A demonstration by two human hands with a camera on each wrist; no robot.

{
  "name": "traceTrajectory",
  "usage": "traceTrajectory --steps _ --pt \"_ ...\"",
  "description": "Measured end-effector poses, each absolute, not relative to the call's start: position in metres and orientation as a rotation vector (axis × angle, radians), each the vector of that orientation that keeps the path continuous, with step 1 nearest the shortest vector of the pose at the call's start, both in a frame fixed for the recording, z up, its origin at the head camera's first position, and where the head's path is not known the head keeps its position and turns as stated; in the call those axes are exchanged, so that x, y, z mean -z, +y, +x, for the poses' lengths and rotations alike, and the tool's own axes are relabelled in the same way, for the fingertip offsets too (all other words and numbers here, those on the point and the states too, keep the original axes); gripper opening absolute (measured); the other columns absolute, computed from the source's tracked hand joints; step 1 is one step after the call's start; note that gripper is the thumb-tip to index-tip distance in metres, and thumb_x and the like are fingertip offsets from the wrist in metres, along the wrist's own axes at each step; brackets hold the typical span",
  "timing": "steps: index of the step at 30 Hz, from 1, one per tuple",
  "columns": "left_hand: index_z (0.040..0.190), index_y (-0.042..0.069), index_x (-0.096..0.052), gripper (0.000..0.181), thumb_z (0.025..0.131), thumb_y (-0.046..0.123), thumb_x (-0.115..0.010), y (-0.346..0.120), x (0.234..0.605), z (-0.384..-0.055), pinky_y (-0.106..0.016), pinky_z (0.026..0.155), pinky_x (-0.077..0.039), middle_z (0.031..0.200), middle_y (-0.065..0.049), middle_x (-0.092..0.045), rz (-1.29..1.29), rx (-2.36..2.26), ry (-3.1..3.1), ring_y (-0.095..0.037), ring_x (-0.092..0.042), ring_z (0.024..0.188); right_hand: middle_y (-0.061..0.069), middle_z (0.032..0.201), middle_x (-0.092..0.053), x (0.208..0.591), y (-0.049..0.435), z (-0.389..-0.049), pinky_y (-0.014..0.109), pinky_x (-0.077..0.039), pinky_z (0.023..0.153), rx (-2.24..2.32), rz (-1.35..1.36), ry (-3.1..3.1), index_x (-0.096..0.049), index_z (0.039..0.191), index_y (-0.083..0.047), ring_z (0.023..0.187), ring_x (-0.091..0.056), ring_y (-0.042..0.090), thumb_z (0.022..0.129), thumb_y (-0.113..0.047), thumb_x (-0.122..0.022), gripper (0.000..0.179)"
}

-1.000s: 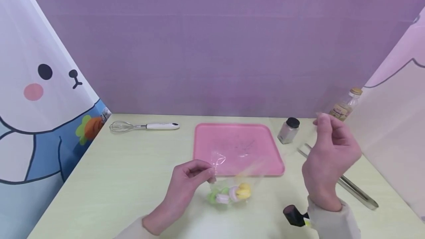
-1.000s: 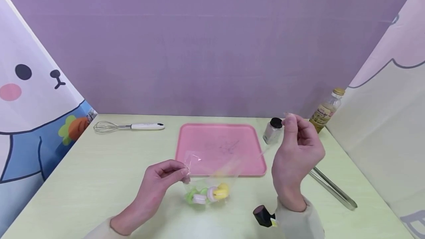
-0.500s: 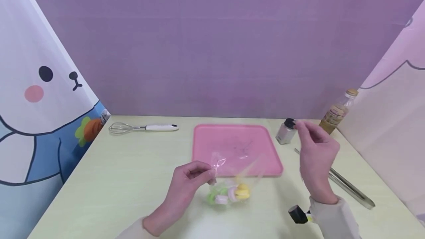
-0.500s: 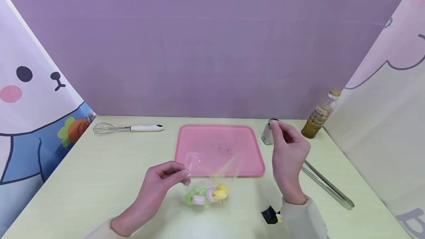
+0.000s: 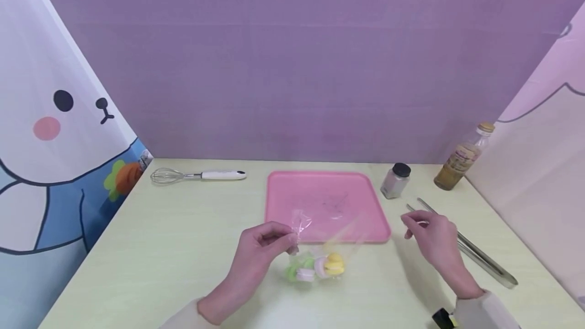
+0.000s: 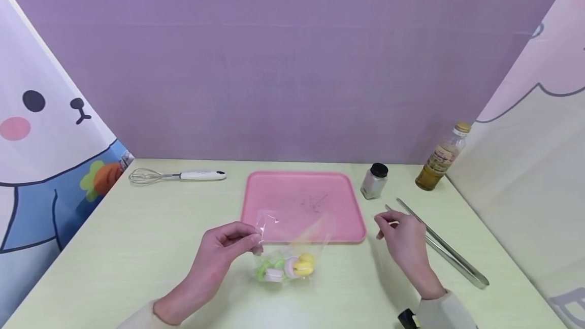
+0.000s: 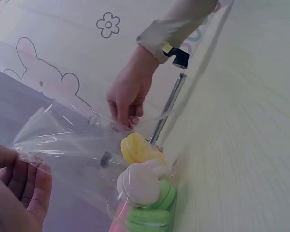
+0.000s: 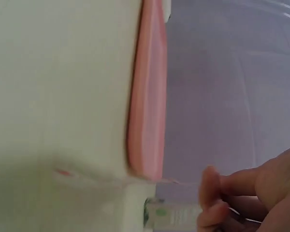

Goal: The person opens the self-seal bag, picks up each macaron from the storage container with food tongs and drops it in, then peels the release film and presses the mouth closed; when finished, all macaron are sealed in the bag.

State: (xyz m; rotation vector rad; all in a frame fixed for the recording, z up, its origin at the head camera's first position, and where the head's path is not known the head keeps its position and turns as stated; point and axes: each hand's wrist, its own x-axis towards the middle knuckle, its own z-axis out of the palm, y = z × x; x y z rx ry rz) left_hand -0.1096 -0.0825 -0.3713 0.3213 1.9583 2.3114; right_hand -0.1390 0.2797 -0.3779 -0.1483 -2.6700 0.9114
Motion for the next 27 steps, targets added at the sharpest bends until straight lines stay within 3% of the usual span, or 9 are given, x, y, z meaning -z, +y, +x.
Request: traceTrajectory --steps 6,19,23,27 --pt "0.100 -0.008 -0.070 0.019 0.090 0.007 -0.076 -0.083 0.371 -0.109 -0.034 0.081 -0.059 0.086 -0.015 -0.071 0.329 -2.314 1.955 -0.019 -0.069 0.075 0.004 0.071 -0.073 0.393 0.298 -0.142 0.029 -0.045 0.044 -0.983 -0.170 -2.806 -0.074 0.105 0.003 0.058 -0.064 0.020 0.098 -0.016 -0.065 0.022" --pt "0.101 -0.010 -0.068 0.021 0.090 0.006 -0.075 -0.084 0.370 -0.110 -0.032 0.080 -0.059 0.084 -0.012 -0.072 0.403 -2.328 1.972 -0.017 -0.069 0.076 0.017 0.091 -0.075 0.402 0.305 -0.152 0.025 -0.051 0.054 -0.918 -0.036 -2.846 -0.066 0.117 0.013 0.073 -0.071 0.022 0.095 -0.004 -0.065 0.028" --pt "0.101 -0.010 -0.069 0.020 0.090 0.006 -0.075 -0.084 0.371 -0.110 -0.032 0.079 -0.059 0.085 -0.013 -0.072 0.407 -2.327 1.986 -0.018 -0.069 0.076 0.016 0.093 -0.075 0.389 0.290 -0.144 0.024 -0.053 0.058 -0.826 0.063 -2.692 -0.071 0.113 0.007 0.076 -0.072 0.024 0.094 -0.002 -0.066 0.022" --pt "0.100 -0.006 -0.070 0.017 0.090 0.006 -0.075 -0.084 0.371 -0.111 -0.033 0.080 -0.059 0.086 -0.014 -0.071 0.383 -2.326 1.994 -0.019 -0.069 0.076 0.008 0.098 -0.076 0.374 0.267 -0.132 0.023 -0.056 0.062 -1.054 0.290 -2.575 -0.074 0.113 -0.004 0.077 -0.072 0.017 0.095 -0.006 -0.070 0.018"
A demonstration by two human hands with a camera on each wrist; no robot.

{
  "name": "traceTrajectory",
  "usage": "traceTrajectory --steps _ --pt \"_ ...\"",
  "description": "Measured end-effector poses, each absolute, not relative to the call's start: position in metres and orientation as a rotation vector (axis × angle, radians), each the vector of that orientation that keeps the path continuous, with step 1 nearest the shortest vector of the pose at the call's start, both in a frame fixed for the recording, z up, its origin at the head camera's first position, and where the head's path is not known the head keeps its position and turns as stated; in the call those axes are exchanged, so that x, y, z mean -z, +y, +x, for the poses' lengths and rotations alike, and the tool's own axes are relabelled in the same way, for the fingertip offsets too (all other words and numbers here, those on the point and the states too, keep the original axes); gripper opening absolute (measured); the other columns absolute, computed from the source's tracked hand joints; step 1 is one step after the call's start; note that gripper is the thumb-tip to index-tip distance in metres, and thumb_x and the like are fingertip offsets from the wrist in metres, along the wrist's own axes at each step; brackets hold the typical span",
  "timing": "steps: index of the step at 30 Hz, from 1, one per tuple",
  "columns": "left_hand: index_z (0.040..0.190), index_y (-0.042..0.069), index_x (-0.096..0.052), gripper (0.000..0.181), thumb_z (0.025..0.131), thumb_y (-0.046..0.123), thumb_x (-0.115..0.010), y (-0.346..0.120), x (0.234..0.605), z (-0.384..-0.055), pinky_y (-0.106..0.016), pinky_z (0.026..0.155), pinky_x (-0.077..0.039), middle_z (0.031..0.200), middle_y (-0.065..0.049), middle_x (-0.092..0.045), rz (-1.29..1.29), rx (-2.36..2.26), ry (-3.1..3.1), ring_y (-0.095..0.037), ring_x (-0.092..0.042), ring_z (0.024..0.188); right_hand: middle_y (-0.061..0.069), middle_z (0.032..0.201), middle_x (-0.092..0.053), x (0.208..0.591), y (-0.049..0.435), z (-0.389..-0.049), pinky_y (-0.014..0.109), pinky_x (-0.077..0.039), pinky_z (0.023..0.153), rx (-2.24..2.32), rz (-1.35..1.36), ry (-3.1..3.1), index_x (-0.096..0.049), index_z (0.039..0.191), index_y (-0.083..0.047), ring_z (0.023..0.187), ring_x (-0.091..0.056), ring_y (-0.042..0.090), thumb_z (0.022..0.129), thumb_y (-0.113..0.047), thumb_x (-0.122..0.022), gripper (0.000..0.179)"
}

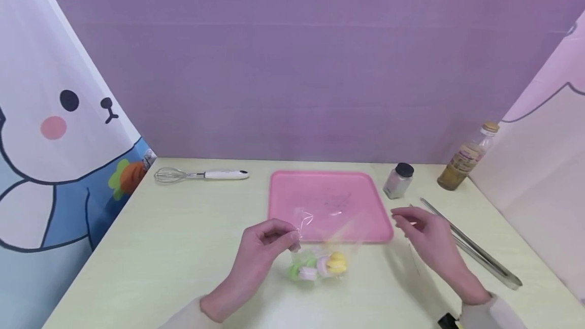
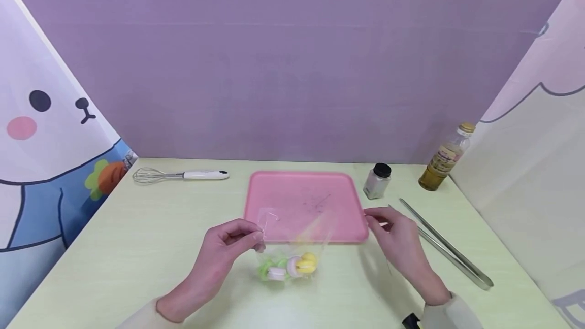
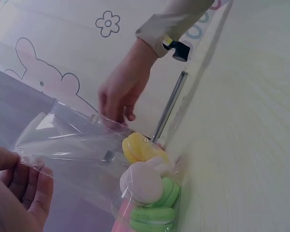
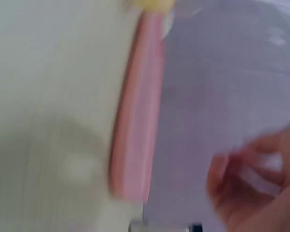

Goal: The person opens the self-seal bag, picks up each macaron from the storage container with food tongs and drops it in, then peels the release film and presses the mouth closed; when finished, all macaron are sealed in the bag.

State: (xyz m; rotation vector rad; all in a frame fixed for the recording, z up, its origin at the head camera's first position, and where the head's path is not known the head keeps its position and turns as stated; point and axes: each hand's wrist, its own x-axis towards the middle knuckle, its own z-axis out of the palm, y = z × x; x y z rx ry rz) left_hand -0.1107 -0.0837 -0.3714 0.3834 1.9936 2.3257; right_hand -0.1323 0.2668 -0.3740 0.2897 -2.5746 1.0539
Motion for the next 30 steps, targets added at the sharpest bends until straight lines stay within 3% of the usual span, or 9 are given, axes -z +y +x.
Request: traceTrajectory --steps 5,7,13,23,30 --pt "0.101 -0.005 -0.070 0.017 0.091 0.008 -0.075 -0.084 0.371 -0.112 -0.034 0.081 -0.059 0.088 -0.015 -0.071 0.382 -2.326 1.989 -0.020 -0.069 0.077 0.014 0.115 -0.071 0.363 0.241 -0.120 0.023 -0.055 0.082 -1.503 0.746 -2.427 -0.070 0.119 0.001 0.099 -0.068 0.016 0.092 0.007 -0.068 0.028" --pt "0.101 -0.004 -0.070 0.016 0.091 0.008 -0.075 -0.084 0.372 -0.112 -0.034 0.081 -0.059 0.087 -0.016 -0.071 0.378 -2.326 1.993 -0.020 -0.069 0.077 0.014 0.116 -0.071 0.360 0.232 -0.117 0.022 -0.054 0.083 -1.563 0.812 -2.400 -0.071 0.118 0.000 0.099 -0.067 0.017 0.090 0.009 -0.069 0.029" --pt "0.100 -0.004 -0.070 0.016 0.091 0.008 -0.075 -0.085 0.373 -0.113 -0.034 0.080 -0.059 0.086 -0.014 -0.072 0.381 -2.329 1.997 -0.019 -0.069 0.076 0.000 0.108 -0.076 0.356 0.212 -0.114 0.024 -0.054 0.073 -1.557 0.609 -2.479 -0.078 0.109 -0.012 0.083 -0.068 0.016 0.090 -0.008 -0.077 0.019" --pt "0.101 -0.006 -0.070 0.016 0.091 0.006 -0.074 -0.085 0.373 -0.114 -0.034 0.081 -0.059 0.090 -0.021 -0.071 0.394 -2.344 2.017 -0.020 -0.069 0.077 0.001 0.091 -0.078 0.353 0.200 -0.113 0.024 -0.057 0.073 -1.580 0.368 -2.375 -0.081 0.097 -0.008 0.086 -0.072 0.014 0.091 -0.012 -0.077 0.008" --pt "0.099 -0.005 -0.070 0.015 0.092 0.007 -0.074 -0.088 0.373 -0.116 -0.036 0.078 -0.060 0.090 -0.023 -0.070 0.427 -2.369 2.038 -0.022 -0.070 0.077 0.007 0.091 -0.077 0.354 0.205 -0.109 0.032 -0.060 0.076 -1.674 0.357 -2.330 -0.078 0.097 -0.005 0.081 -0.073 0.025 0.093 -0.012 -0.075 0.008"
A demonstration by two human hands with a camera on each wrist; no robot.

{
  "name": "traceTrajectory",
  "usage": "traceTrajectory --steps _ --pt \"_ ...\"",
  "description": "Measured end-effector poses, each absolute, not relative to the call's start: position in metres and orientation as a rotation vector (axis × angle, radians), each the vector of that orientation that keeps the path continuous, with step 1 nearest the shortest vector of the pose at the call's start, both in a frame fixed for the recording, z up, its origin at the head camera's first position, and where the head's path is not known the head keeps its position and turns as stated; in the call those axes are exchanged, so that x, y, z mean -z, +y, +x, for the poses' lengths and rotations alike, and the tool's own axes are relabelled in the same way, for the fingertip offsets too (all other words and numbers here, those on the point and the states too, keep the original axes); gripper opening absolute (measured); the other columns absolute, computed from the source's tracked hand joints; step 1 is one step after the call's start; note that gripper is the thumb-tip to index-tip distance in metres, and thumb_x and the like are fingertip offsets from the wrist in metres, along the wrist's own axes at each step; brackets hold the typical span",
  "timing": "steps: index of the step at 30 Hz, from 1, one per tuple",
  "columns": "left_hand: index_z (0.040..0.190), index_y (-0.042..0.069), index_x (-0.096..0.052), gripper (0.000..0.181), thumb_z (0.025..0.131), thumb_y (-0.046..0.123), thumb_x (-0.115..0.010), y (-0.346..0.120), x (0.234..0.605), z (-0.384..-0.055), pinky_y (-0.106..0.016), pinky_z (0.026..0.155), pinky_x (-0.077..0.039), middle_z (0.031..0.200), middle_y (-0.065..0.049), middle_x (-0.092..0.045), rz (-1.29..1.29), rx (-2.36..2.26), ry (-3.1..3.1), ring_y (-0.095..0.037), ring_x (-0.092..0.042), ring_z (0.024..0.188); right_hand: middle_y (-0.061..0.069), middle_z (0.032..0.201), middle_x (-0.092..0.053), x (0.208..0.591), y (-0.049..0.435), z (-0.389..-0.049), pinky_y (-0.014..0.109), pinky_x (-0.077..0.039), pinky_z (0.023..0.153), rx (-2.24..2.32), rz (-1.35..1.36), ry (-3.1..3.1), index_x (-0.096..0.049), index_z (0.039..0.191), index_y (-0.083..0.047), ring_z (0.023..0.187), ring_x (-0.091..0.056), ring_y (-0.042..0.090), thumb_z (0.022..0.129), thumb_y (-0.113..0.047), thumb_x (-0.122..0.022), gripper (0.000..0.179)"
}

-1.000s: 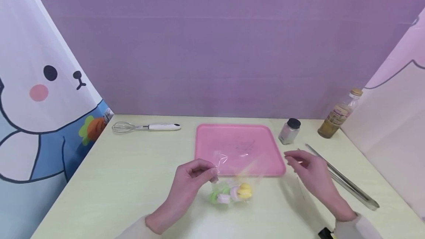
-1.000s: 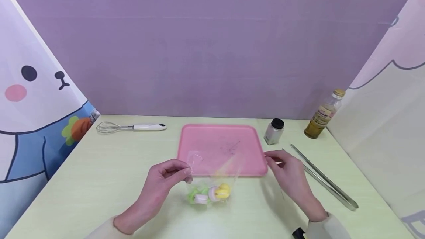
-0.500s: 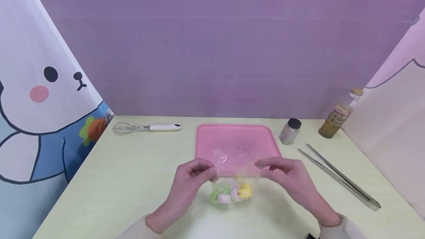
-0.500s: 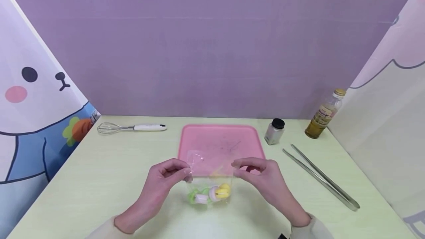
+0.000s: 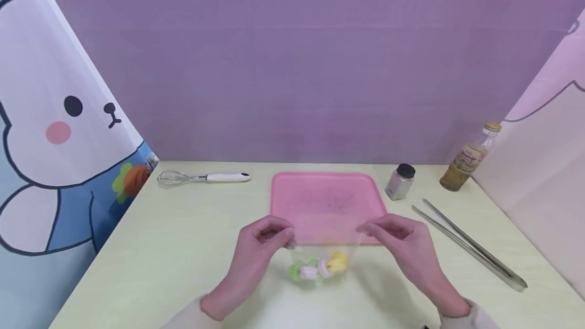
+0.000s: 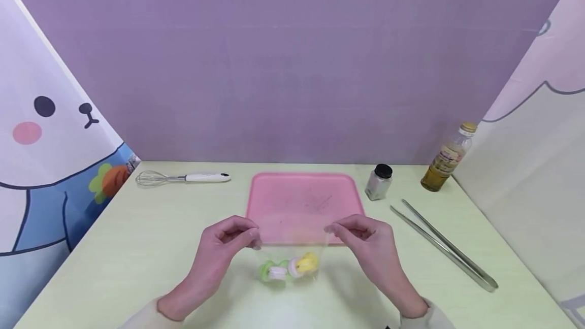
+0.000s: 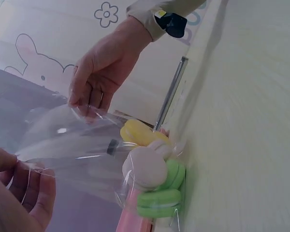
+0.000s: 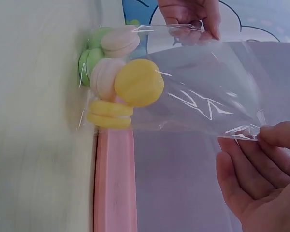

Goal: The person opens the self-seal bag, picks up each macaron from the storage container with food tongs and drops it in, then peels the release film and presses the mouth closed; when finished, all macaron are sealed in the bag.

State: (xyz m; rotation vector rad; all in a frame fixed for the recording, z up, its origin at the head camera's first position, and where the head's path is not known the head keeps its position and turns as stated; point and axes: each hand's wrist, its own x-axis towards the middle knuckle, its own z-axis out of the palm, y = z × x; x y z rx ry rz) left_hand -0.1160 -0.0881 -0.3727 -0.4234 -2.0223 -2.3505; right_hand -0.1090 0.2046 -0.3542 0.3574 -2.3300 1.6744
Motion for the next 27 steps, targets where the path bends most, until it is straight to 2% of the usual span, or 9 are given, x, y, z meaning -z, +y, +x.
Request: traceTrajectory --steps 2,7,13,20,27 --pt "0.099 -0.005 -0.070 0.015 0.092 0.008 -0.074 -0.089 0.373 -0.116 -0.037 0.076 -0.061 0.089 -0.022 -0.070 -0.427 2.347 -2.010 -0.023 -0.070 0.076 0.009 0.092 -0.077 0.353 0.206 -0.107 0.036 -0.060 0.077 -1.719 0.371 -2.330 -0.077 0.097 -0.003 0.081 -0.074 0.028 0.094 -0.010 -0.074 0.008" --pt "0.099 -0.006 -0.069 0.017 0.092 0.008 -0.074 -0.092 0.372 -0.111 -0.041 0.073 -0.061 0.087 -0.021 -0.070 -0.445 2.369 -1.981 -0.025 -0.071 0.075 0.011 0.088 -0.076 0.345 0.208 -0.102 0.040 -0.061 0.073 -1.717 0.445 -2.324 -0.076 0.095 -0.001 0.077 -0.074 0.027 0.094 -0.004 -0.072 0.005" --pt "0.099 -0.008 -0.068 0.017 0.091 0.006 -0.074 -0.092 0.372 -0.109 -0.042 0.070 -0.062 0.087 -0.020 -0.070 -0.437 2.404 -2.003 -0.024 -0.071 0.073 0.013 0.084 -0.076 0.345 0.208 -0.100 0.037 -0.061 0.069 -1.716 0.497 -2.316 -0.075 0.099 0.002 0.073 -0.074 0.025 0.091 0.001 -0.073 0.008" --pt "0.111 -0.007 -0.068 0.024 0.087 -0.003 -0.074 -0.091 0.373 -0.110 -0.043 0.066 -0.061 0.089 -0.020 -0.069 -0.339 2.424 -2.100 -0.023 -0.071 0.070 0.015 0.082 -0.075 0.351 0.208 -0.100 0.036 -0.061 0.070 -1.762 0.456 -2.325 -0.074 0.100 0.003 0.071 -0.074 0.026 0.091 0.000 -0.074 0.010" --pt "0.107 -0.003 -0.071 0.018 0.089 -0.004 -0.069 -0.090 0.365 -0.109 -0.043 0.068 -0.061 0.090 -0.020 -0.065 -0.375 2.393 -2.154 -0.027 -0.072 0.070 0.013 0.081 -0.075 0.350 0.208 -0.100 0.034 -0.061 0.070 -1.730 0.460 -2.333 -0.074 0.100 0.004 0.070 -0.073 0.026 0.091 0.000 -0.074 0.010"
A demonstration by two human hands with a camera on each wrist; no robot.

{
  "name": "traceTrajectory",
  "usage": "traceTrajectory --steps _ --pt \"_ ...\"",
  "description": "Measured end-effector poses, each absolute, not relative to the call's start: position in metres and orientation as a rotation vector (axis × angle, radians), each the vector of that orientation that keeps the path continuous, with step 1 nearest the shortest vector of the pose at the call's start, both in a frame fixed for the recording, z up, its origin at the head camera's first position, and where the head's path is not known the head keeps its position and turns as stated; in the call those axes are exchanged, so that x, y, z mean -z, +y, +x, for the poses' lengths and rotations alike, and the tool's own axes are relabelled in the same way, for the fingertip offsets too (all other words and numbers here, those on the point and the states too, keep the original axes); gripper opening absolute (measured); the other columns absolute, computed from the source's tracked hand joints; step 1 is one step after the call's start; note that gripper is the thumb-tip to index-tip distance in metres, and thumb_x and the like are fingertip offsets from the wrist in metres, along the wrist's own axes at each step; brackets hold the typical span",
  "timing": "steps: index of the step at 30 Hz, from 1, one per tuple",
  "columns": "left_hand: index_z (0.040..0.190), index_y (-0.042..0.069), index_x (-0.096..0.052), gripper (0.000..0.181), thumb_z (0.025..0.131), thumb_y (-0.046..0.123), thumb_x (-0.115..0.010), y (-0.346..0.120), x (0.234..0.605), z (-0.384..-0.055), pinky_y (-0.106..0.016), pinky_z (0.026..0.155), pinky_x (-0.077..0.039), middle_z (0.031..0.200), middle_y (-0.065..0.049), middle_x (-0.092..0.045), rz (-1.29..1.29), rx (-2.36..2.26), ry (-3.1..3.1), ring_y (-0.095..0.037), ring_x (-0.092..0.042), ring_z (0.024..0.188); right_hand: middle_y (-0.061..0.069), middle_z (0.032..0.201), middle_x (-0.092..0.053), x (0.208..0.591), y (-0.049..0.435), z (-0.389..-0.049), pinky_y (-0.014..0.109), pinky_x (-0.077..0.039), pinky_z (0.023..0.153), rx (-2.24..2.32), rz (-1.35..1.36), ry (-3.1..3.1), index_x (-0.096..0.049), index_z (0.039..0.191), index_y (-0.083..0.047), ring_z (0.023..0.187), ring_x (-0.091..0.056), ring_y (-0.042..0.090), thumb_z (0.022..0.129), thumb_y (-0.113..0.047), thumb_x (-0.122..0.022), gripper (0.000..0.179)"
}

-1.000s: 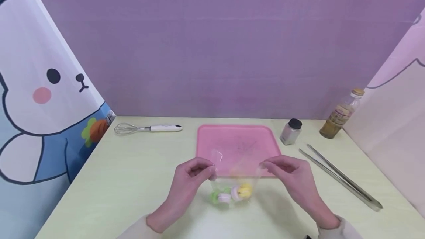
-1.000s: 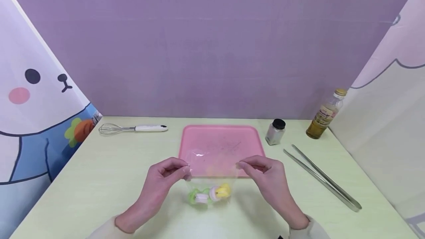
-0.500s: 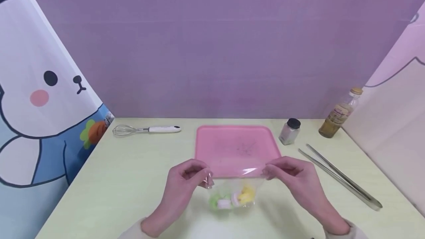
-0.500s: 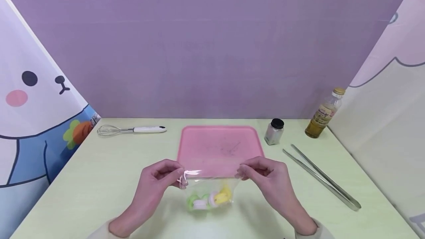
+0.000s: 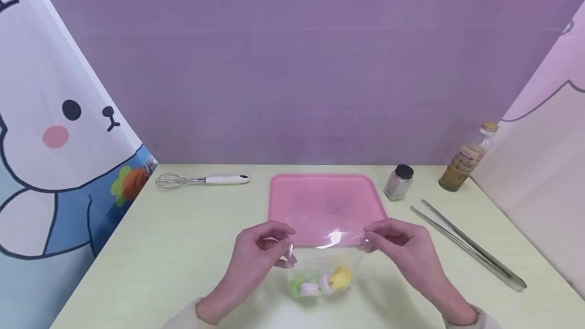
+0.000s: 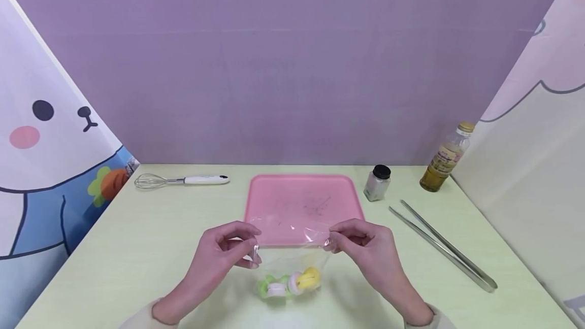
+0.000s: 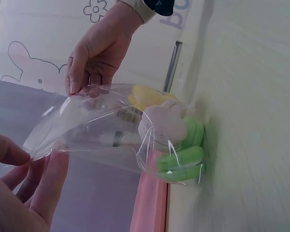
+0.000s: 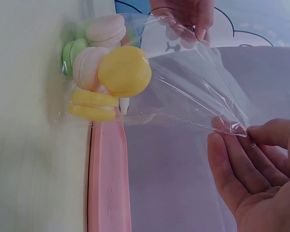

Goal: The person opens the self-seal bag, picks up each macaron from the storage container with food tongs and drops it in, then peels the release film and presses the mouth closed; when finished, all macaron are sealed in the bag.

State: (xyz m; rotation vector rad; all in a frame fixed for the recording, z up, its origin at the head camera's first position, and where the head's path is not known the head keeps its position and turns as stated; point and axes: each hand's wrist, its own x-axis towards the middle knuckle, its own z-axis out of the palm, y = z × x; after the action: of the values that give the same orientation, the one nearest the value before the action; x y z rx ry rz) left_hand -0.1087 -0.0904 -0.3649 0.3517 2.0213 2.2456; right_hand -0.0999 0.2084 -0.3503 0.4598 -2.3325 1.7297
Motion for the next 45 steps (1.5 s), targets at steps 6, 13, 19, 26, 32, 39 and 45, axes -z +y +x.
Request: traceTrajectory --steps 6,13,19,26,32,39,45 --pt "0.103 -0.005 -0.072 0.015 0.092 0.005 -0.073 -0.091 0.364 -0.108 -0.045 0.065 -0.061 0.094 -0.021 -0.070 0.413 -2.248 2.014 -0.026 -0.072 0.067 0.014 0.083 -0.075 0.350 0.207 -0.100 0.038 -0.061 0.069 -1.787 0.448 -2.325 -0.074 0.099 0.003 0.071 -0.073 0.027 0.091 -0.001 -0.074 0.009" --pt "0.103 -0.005 -0.074 0.017 0.092 0.009 -0.075 -0.094 0.364 -0.111 -0.044 0.065 -0.061 0.091 -0.026 -0.070 0.501 -2.274 2.055 -0.024 -0.073 0.072 0.016 0.082 -0.075 0.352 0.210 -0.101 0.039 -0.061 0.069 -1.790 0.469 -2.316 -0.074 0.099 0.002 0.071 -0.073 0.028 0.090 0.000 -0.074 0.009" --pt "0.103 -0.004 -0.076 0.017 0.090 0.006 -0.076 -0.099 0.365 -0.115 -0.042 0.074 -0.061 0.087 -0.025 -0.073 0.552 -2.265 2.083 -0.024 -0.074 0.071 0.014 0.085 -0.075 0.356 0.215 -0.104 0.031 -0.060 0.075 -1.765 0.494 -2.317 -0.075 0.100 0.003 0.075 -0.074 0.025 0.090 0.000 -0.075 0.010" --pt "0.104 -0.010 -0.074 0.018 0.091 0.002 -0.073 -0.107 0.364 -0.117 -0.043 0.083 -0.059 0.090 -0.028 -0.072 0.713 -2.250 1.955 -0.024 -0.074 0.074 0.011 0.095 -0.077 0.364 0.222 -0.105 0.025 -0.059 0.074 -1.730 0.617 -2.203 -0.077 0.099 0.004 0.083 -0.074 0.015 0.085 0.015 -0.071 0.019" --pt "0.105 -0.012 -0.073 0.016 0.091 -0.005 -0.070 -0.113 0.366 -0.122 -0.046 0.080 -0.059 0.094 -0.021 -0.074 0.931 -2.234 1.852 -0.024 -0.074 0.078 0.014 0.096 -0.076 0.370 0.226 -0.110 0.029 -0.059 0.080 -1.740 0.858 -2.089 -0.077 0.100 0.006 0.092 -0.074 0.018 0.082 0.025 -0.066 0.029" --pt "0.103 -0.006 -0.076 0.015 0.091 -0.009 -0.068 -0.115 0.368 -0.125 -0.045 0.074 -0.060 0.094 -0.019 -0.074 1.172 -2.154 1.898 -0.026 -0.074 0.080 0.019 0.098 -0.075 0.376 0.232 -0.114 0.030 -0.056 0.087 -1.766 1.145 -1.910 -0.074 0.102 0.010 0.096 -0.073 0.023 0.075 0.035 -0.060 0.040" --pt "0.102 -0.005 -0.077 0.017 0.091 -0.012 -0.066 -0.117 0.369 -0.126 -0.042 0.073 -0.061 0.097 -0.015 -0.074 1.274 -2.089 1.966 -0.025 -0.073 0.081 0.023 0.099 -0.073 0.372 0.227 -0.116 0.032 -0.055 0.091 -1.755 1.289 -1.802 -0.072 0.102 0.013 0.098 -0.071 0.026 0.074 0.037 -0.058 0.040"
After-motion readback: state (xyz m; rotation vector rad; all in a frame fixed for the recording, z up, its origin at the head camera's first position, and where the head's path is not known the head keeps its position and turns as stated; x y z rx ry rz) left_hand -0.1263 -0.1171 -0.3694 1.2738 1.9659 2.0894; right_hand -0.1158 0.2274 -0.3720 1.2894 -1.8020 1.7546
